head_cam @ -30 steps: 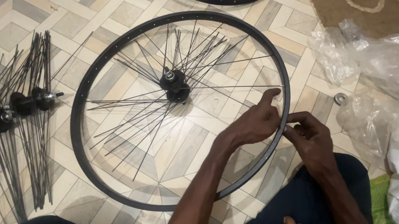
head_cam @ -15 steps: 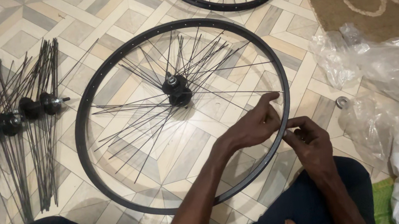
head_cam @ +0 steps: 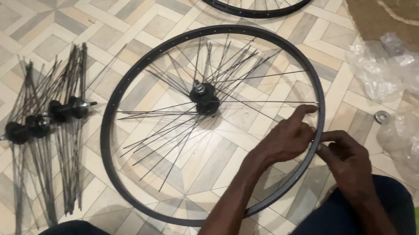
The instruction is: The person sits on the floor and inserts bicycle spokes into the hub, then threads them through the rim and secures them with nipples. The person repeats this process for multiple spokes around the wheel.
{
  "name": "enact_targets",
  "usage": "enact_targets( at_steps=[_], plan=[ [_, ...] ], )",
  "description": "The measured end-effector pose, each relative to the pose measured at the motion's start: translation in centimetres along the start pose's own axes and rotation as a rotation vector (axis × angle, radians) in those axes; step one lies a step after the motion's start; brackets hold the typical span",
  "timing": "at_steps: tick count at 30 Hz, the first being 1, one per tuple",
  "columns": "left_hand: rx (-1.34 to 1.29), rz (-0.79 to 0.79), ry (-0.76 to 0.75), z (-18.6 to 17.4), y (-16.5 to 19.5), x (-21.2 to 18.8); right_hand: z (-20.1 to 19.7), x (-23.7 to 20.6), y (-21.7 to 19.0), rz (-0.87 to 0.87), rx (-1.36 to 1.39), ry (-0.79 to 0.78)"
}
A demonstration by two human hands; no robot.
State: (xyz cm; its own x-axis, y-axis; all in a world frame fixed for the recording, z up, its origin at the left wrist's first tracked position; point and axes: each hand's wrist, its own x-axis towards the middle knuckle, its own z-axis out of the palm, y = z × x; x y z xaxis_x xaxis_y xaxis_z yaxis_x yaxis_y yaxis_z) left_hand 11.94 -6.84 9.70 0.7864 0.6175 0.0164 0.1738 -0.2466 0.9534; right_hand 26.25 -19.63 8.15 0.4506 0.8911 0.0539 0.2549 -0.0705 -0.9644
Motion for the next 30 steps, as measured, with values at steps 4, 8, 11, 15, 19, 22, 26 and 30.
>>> enact_targets(
  at_steps=[4, 8, 11, 15, 19, 22, 26, 30],
  plan=[
    [-0.117, 0.095, -0.039, -0.2, -0.1, -0.1, 0.0, 0.0, -0.7, 0.038, -0.013, -0.01],
    [-0.018, 0.008, -0.026, 0.0, -0.4, -0.3, 0.1, -0.1, -1.0, 0.083, -0.031, -0.005],
    [-0.065, 0.102, -0.008, 0.1, -0.7, -0.3, 0.2, -0.2, -0.8, 0.074, -0.038, -0.013],
    [-0.144, 0.079, -0.027, 0.0, -0.5, -0.3, 0.2, -0.2, -0.6, 0.037, 0.002, -0.028],
    [-0.017, 0.036, 0.065, 0.3, -0.1, -1.1, 0.3, -0.2, -0.5, 0.047, -0.046, -0.013],
    [0.113, 0.08, 0.324, 0.5, -0.5, -2.7, 0.2, 0.0, -0.3, 0.069, -0.069, -0.007],
    [0.711, -0.216, 0.561, -1.1, -2.9, -5.2, 0.0, 0.2, -0.2, 0.071, -0.019, -0.024],
    [1.155, -0.129, 0.997, -5.3, -5.6, -7.8, -0.1, -0.1, -0.6, 0.073, 0.106, -0.062]
  ],
)
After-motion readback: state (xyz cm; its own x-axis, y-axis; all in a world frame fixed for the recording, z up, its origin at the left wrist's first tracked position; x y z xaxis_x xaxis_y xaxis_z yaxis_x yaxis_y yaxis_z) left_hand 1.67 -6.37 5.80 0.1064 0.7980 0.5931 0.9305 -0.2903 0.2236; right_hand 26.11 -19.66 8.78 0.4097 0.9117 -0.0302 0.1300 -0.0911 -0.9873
